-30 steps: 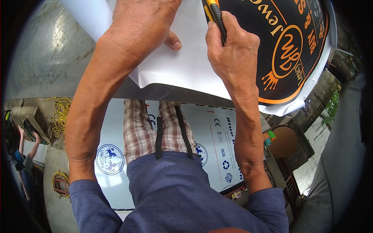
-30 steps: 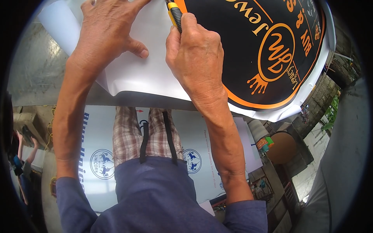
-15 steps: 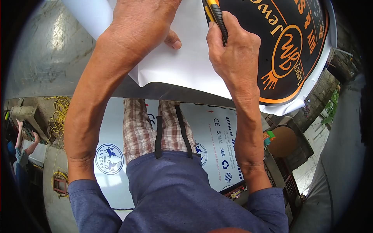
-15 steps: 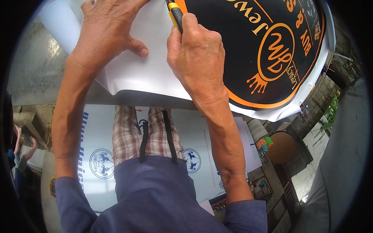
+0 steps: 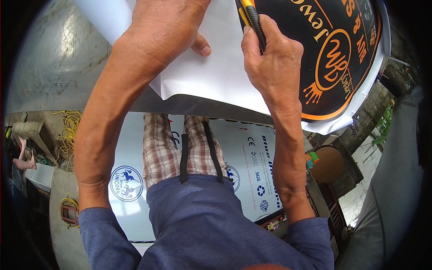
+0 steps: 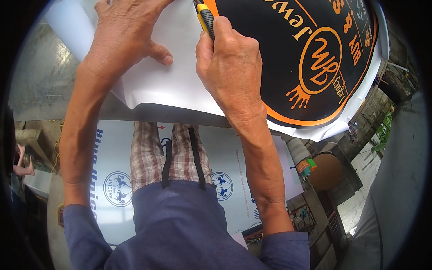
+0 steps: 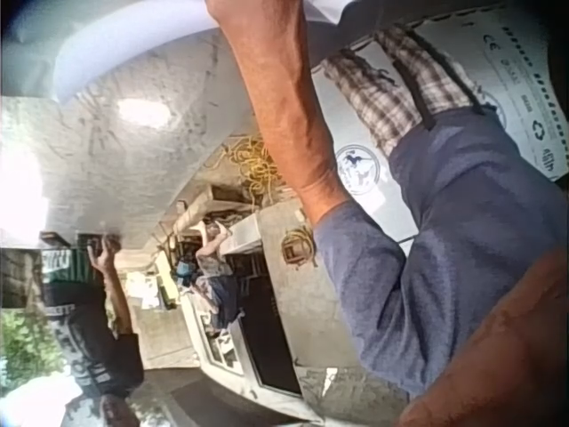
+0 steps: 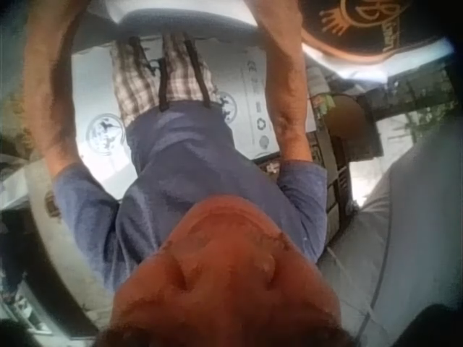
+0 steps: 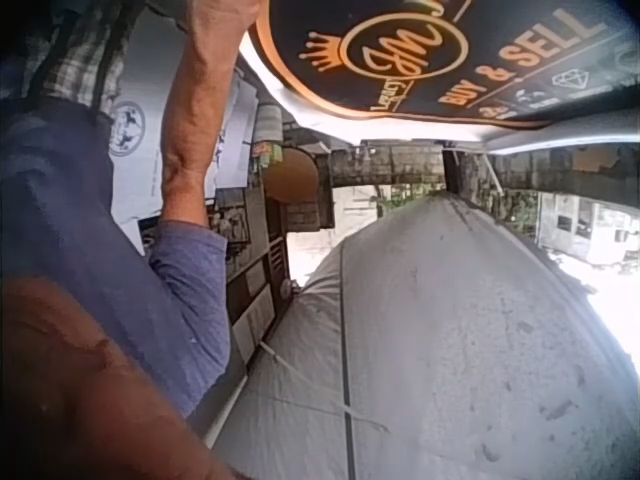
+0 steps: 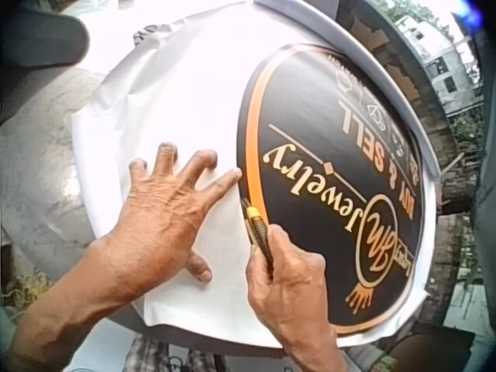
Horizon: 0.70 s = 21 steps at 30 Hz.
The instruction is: Cutting out a circular sign from a larger vinyl sheet using a utility knife on a metal table.
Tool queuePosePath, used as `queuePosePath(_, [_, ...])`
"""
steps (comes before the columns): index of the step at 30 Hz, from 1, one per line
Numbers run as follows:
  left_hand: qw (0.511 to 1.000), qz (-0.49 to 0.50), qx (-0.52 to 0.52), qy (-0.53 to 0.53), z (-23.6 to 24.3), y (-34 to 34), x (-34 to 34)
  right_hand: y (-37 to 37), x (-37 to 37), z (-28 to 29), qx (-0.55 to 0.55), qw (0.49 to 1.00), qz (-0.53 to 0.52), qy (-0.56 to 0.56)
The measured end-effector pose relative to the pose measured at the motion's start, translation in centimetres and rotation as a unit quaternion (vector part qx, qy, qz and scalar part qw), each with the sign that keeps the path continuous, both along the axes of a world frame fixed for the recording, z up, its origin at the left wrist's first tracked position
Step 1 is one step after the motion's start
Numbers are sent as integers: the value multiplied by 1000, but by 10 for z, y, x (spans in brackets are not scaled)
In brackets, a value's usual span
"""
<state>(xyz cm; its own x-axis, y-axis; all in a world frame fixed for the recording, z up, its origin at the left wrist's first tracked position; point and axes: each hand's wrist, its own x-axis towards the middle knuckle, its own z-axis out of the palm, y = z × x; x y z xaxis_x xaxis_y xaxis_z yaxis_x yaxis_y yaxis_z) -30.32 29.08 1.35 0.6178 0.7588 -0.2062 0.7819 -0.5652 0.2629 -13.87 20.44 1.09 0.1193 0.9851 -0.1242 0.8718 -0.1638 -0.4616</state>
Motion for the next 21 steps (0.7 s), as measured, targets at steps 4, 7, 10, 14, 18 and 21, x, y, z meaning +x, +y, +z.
queuePosePath(4, [999,-2,-26,35,-5,6,2,1,-3,1,-9,1000,-3,1])
queuePosePath(7, [997,21,12,77,-7,4,3,1,-6,0,1,1000,-2,0])
queuePosePath(10, [1000,-1,-16,4,-4,7,-4,1,-6,2,-12,1000,-6,3])
queuePosePath(14, [1000,-4,-11,1,-8,6,-5,-1,-5,2,-3,1000,-2,-2])
queuePosePath(18, [1000,-2,-11,5,-6,6,-3,-2,-5,2,-6,1000,0,-9])
queuePosePath(21, [1000,-5,18,3,-6,1,-4,-3,-6,3,-10,1000,-1,-8])
